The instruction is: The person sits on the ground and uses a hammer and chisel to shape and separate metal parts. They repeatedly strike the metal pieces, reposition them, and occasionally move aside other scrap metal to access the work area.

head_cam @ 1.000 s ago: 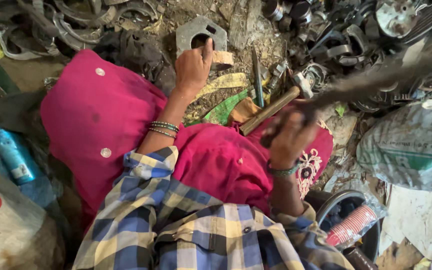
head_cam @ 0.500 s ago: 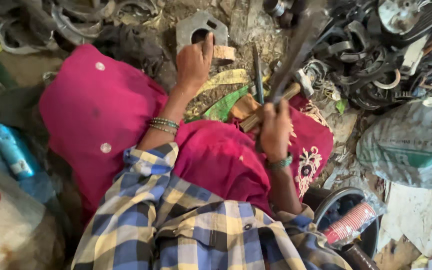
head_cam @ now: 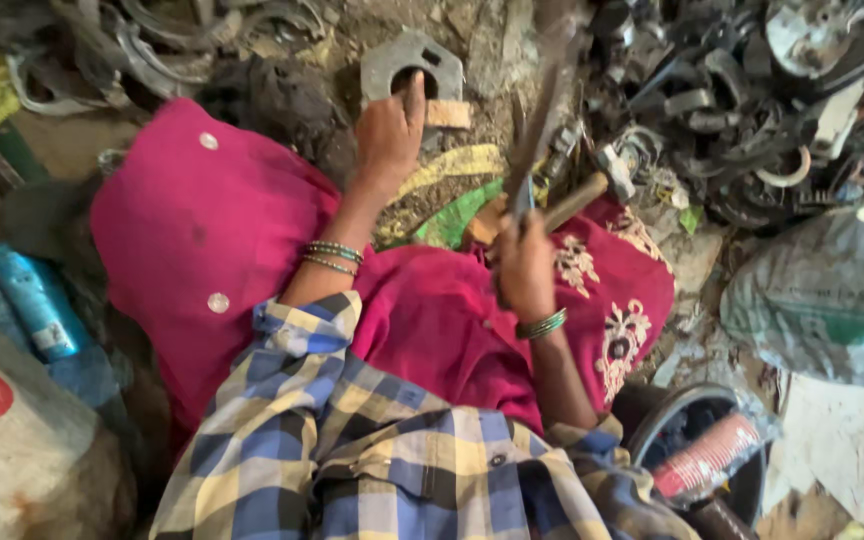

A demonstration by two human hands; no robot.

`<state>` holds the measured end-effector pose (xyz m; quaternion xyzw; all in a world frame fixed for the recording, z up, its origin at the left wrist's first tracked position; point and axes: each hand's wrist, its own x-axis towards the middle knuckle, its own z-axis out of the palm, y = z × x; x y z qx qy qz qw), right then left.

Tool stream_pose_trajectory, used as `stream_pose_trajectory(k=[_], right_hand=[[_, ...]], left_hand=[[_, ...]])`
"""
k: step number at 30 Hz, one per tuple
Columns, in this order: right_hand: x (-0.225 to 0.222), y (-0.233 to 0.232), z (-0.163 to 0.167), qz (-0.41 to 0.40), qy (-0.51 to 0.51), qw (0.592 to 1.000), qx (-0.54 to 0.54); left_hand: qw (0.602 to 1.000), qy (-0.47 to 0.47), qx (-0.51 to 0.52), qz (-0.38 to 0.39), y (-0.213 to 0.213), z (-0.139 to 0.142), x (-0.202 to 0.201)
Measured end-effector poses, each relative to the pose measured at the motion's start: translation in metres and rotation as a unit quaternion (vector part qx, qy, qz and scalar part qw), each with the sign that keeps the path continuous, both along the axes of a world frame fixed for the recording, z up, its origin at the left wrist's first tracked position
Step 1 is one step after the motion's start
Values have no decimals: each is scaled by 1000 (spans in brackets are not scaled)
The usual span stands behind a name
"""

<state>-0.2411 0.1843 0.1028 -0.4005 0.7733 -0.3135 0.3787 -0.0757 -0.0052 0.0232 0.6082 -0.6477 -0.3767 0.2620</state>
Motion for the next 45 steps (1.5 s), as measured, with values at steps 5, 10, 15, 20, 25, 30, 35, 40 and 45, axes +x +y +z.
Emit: stream_pose_trajectory(k=[5,10,15,20,25,30,35,40,45], right_hand=[[-19,7,64,-77,-77,925,-363],[-5,15,6,-25,6,981,-192],[13,15,-23,159,189,967,-62],[1,4,45,-15,28,982,-184],[-6,10,38,-67,-118,906,-400],[12,18,-34,140,180,973,11],[4,23,-17,-2,40,998,51],[-3,29,0,-18,-71,956,-283],[13,24,-36,193,170,966,7]], left_hand=[[989,38,-130,56,6,-2,-4],[988,26,-145,56,6,0,-4],[991,-3,-120,51,4,1,-5],[990,-26,-119,71,0,-2,-3],[981,-6,-165,100,2,-3,-4],[997,26,55,53,-1,-1,-3],[993,-57,-57,90,-7,-8,3],[984,-47,-132,113,-4,-12,0],[982,-57,-150,95,2,-1,2]])
